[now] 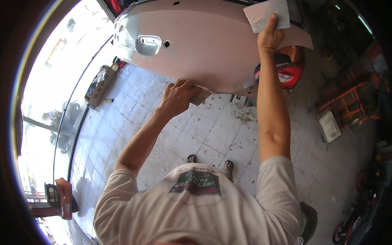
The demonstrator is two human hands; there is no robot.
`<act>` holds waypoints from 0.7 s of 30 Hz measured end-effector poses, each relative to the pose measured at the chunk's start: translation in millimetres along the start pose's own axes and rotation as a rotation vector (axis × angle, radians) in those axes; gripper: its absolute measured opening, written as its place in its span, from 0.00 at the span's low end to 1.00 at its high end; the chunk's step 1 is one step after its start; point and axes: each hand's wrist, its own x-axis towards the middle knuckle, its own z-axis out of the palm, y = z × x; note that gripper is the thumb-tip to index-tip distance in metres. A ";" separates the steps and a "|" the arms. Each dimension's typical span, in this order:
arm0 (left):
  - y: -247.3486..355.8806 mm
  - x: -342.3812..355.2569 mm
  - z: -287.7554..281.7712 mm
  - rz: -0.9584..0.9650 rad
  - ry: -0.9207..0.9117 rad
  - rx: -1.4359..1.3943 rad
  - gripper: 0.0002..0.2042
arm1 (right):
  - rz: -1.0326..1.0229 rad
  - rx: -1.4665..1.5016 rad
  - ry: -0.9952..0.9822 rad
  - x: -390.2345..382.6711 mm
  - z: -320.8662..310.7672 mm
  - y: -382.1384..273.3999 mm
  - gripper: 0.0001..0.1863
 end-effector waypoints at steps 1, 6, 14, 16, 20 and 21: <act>-3.5 9.4 -8.3 0.001 0.067 -0.024 0.22 | -0.071 0.045 0.065 -2.9 8.6 2.4 0.45; -4.4 91.7 -99.6 0.085 0.313 -0.062 0.29 | 0.082 0.027 0.028 -3.5 -3.2 -5.0 0.44; -35.8 210.8 -95.3 -0.012 0.252 0.259 0.24 | -0.015 0.126 0.049 -1.1 4.5 -5.7 0.41; -35.4 203.4 -81.3 0.011 0.280 0.244 0.25 | -0.015 0.140 0.019 -1.4 1.8 -3.7 0.41; -6.5 148.4 -54.5 0.001 0.265 0.059 0.27 | -0.066 0.133 0.043 16.2 -16.8 39.6 0.37; -2.3 125.0 -44.0 -0.015 0.267 0.039 0.28 | -0.096 0.141 0.091 9.5 -7.7 41.2 0.35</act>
